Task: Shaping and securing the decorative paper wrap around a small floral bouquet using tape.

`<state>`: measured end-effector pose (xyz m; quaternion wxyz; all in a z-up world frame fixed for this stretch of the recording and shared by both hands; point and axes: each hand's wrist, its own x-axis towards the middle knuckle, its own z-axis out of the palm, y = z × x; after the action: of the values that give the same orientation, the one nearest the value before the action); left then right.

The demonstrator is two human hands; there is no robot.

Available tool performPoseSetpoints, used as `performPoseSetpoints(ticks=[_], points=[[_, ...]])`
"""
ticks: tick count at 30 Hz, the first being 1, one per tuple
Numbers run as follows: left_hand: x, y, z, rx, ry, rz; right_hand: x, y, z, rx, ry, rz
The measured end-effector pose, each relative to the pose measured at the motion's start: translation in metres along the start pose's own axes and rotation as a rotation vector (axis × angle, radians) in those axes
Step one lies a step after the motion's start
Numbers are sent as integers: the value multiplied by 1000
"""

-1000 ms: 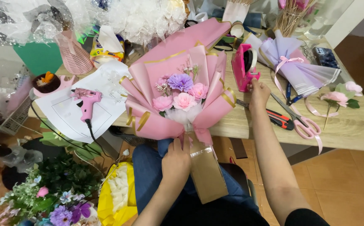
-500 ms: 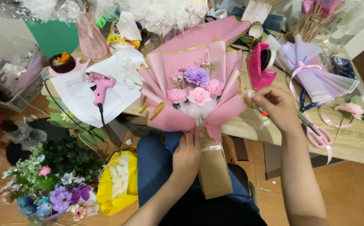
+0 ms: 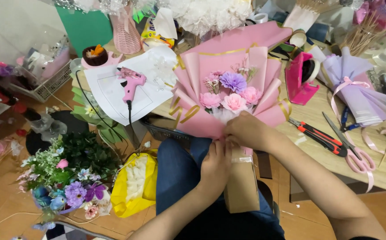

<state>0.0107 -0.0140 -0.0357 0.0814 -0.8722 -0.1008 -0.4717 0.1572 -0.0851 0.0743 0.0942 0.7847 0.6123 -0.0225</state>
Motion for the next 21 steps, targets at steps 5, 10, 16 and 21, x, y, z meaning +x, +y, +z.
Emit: performPoseSetpoints(ticks=[5,10,16,21], points=[[11,-5,-18,38,-51,-1,6,-1,7,-98,-43,66],[12,-7,-22,19,-56,3,10,2,23,-134,-42,122],[15,-10,-27,16,-74,28,9,-7,19,-120,7,190],[16,-9,-27,46,-70,37,7,-19,23,-124,84,326]])
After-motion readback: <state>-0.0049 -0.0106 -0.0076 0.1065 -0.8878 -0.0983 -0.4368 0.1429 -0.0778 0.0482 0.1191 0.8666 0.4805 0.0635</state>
